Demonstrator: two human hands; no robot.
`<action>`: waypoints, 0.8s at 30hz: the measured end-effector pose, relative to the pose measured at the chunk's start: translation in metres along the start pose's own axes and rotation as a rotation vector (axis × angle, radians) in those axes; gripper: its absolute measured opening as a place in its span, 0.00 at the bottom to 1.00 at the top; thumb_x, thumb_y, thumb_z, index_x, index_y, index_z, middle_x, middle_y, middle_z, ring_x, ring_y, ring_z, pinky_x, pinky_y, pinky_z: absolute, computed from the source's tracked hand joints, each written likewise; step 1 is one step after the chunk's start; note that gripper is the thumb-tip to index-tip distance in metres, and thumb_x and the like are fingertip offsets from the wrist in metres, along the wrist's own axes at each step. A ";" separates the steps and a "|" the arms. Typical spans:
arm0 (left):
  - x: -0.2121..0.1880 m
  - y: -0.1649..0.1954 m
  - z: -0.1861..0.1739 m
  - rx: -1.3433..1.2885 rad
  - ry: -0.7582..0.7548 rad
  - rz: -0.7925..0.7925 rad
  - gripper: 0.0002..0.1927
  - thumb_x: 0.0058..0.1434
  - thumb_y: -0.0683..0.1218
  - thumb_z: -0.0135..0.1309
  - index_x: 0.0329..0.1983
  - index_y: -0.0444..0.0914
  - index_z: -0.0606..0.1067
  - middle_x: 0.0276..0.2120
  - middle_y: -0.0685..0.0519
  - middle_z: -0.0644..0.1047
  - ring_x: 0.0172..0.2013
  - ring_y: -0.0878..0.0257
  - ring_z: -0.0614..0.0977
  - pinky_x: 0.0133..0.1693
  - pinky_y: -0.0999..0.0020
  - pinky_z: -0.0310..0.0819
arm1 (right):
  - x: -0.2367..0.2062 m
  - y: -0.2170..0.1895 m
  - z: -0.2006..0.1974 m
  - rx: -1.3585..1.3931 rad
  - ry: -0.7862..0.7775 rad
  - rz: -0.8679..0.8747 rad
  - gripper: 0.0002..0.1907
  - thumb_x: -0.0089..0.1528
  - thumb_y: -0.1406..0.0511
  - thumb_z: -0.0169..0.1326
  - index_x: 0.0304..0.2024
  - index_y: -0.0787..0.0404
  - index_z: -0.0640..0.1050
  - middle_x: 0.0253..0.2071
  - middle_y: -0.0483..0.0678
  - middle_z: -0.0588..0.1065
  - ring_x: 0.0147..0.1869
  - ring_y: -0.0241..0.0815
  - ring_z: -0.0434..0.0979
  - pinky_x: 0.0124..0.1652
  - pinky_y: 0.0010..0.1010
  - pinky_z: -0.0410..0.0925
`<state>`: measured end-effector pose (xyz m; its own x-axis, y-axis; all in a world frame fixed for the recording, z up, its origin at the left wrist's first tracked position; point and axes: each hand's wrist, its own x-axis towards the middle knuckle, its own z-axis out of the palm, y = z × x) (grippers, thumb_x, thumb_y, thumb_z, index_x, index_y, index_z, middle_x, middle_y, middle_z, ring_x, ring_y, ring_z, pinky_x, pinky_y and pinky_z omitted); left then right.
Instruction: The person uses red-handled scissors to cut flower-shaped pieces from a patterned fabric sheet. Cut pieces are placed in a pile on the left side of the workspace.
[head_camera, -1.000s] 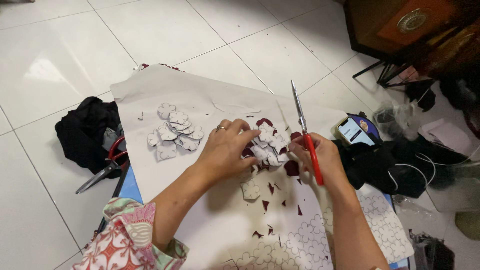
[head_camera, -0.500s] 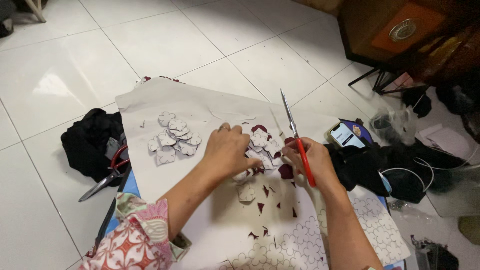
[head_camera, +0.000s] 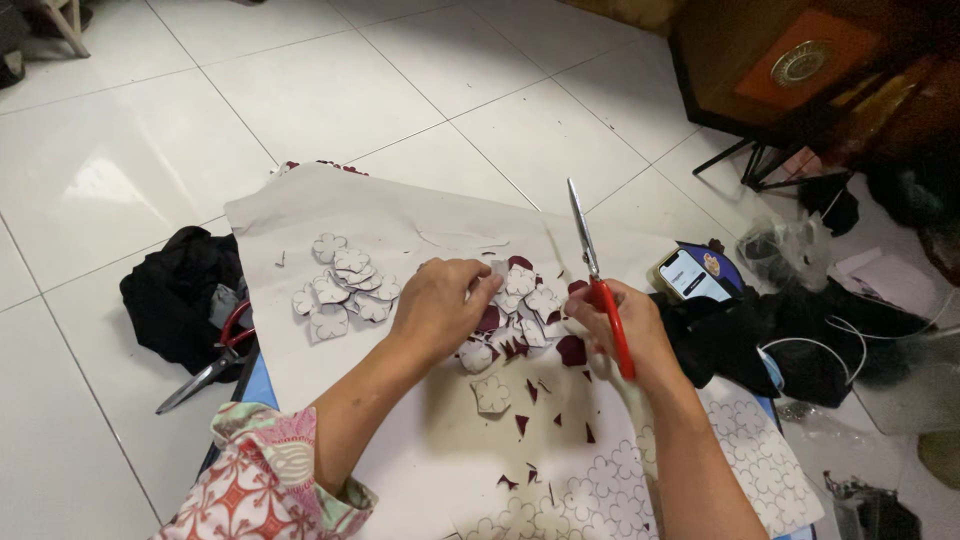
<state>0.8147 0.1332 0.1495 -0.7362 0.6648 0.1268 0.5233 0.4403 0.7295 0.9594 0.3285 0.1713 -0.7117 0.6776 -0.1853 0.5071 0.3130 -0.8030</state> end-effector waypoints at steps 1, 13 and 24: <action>0.000 -0.001 -0.002 0.063 0.073 0.064 0.16 0.65 0.54 0.56 0.47 0.38 0.80 0.42 0.45 0.81 0.46 0.47 0.79 0.50 0.52 0.73 | 0.000 0.002 -0.001 -0.026 0.019 -0.004 0.12 0.58 0.62 0.64 0.39 0.64 0.82 0.27 0.48 0.77 0.23 0.34 0.71 0.24 0.28 0.64; -0.001 0.008 0.018 -0.282 -0.113 0.049 0.16 0.62 0.47 0.53 0.51 0.38 0.78 0.49 0.48 0.79 0.49 0.53 0.81 0.52 0.58 0.75 | 0.003 0.016 0.011 0.289 -0.343 -0.156 0.15 0.57 0.75 0.53 0.47 0.68 0.77 0.46 0.55 0.80 0.53 0.42 0.83 0.48 0.30 0.74; 0.012 -0.018 0.031 0.288 0.135 0.354 0.26 0.56 0.48 0.56 0.57 0.33 0.75 0.61 0.37 0.71 0.63 0.36 0.66 0.60 0.39 0.57 | 0.009 0.019 0.011 0.027 -0.067 -0.267 0.19 0.56 0.75 0.55 0.51 0.66 0.75 0.51 0.51 0.80 0.56 0.39 0.79 0.54 0.28 0.70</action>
<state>0.8092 0.1518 0.1172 -0.5306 0.7279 0.4343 0.8356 0.3631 0.4123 0.9575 0.3331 0.1482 -0.8494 0.5277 -0.0013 0.2846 0.4561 -0.8432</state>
